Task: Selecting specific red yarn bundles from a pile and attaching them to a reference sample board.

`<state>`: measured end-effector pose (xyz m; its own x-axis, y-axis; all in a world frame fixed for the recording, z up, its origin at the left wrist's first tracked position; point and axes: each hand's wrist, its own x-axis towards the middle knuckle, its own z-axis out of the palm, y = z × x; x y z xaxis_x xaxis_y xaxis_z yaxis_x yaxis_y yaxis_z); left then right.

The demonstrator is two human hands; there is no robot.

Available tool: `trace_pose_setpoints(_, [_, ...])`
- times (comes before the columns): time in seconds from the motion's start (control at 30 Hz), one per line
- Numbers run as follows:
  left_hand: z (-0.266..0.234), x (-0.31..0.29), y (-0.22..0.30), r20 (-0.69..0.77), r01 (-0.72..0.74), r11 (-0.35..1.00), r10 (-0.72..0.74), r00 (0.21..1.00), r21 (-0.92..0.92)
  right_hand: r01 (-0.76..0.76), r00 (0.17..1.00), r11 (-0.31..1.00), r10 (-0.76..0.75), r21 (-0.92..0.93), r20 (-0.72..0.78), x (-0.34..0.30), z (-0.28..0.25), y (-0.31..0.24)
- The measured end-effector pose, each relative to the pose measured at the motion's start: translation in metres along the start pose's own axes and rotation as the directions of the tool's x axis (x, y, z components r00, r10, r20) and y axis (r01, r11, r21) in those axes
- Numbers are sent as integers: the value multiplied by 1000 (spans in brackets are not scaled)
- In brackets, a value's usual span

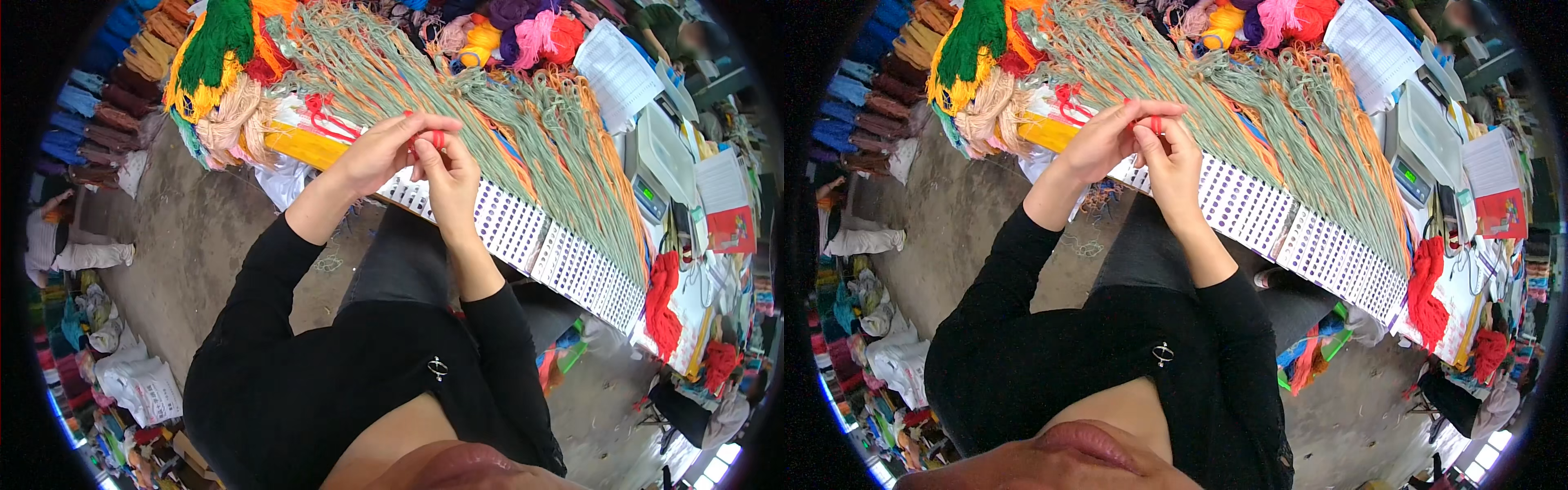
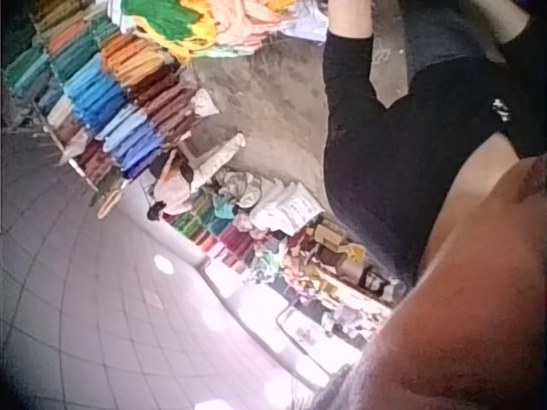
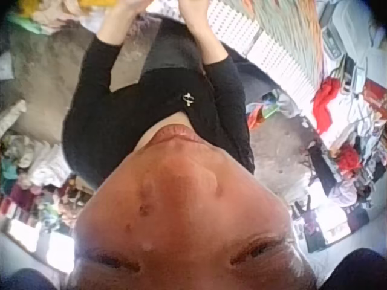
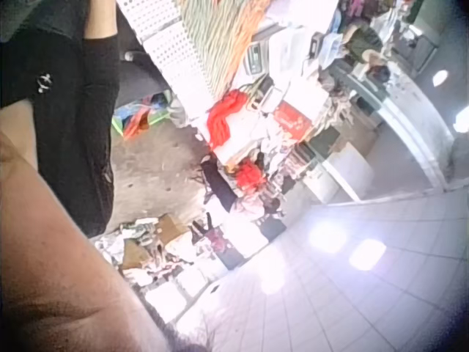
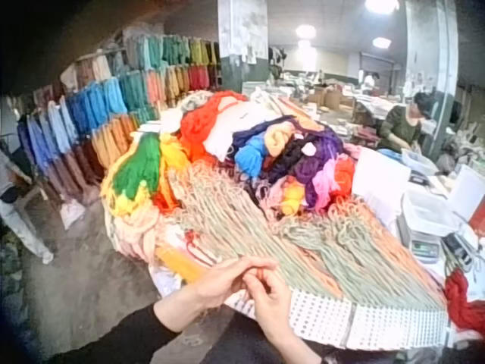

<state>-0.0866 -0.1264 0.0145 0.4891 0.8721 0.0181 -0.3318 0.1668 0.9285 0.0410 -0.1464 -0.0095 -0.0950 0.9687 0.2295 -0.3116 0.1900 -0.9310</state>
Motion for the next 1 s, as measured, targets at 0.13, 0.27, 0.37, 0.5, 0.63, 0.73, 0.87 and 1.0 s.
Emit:
trace_pose_setpoints(0.13, [-4,3,4,45,26,998,-23,999,-59,-35,998,987,42,156,-37,-3,2,-3])
trace_pose_setpoints(0.27, [-27,13,10,-231,21,995,-43,972,-95,-348,931,871,279,346,234,-3,-20,-15])
trace_pose_setpoints(0.37, [-92,0,33,-99,118,969,-142,985,-215,-432,885,889,385,154,262,-9,-48,-39])
trace_pose_setpoints(0.5, [-186,-21,76,-302,8,925,-132,944,-379,-245,960,935,272,256,-74,-12,-136,-65])
trace_pose_setpoints(0.63, [-271,-56,143,-538,-156,914,-77,840,-374,-155,921,909,275,387,-277,-23,-236,-90])
trace_pose_setpoints(0.73, [-326,-74,184,-653,-184,961,5,758,-206,-92,907,846,289,525,-307,-42,-322,-103])
trace_pose_setpoints(0.87, [-354,-77,224,-767,-185,974,18,641,-132,9,835,863,272,505,-478,-71,-410,-117])
trace_pose_setpoints(1.0, [-388,-83,251,-799,-211,976,89,595,-49,128,718,879,238,459,-655,-103,-500,-121])
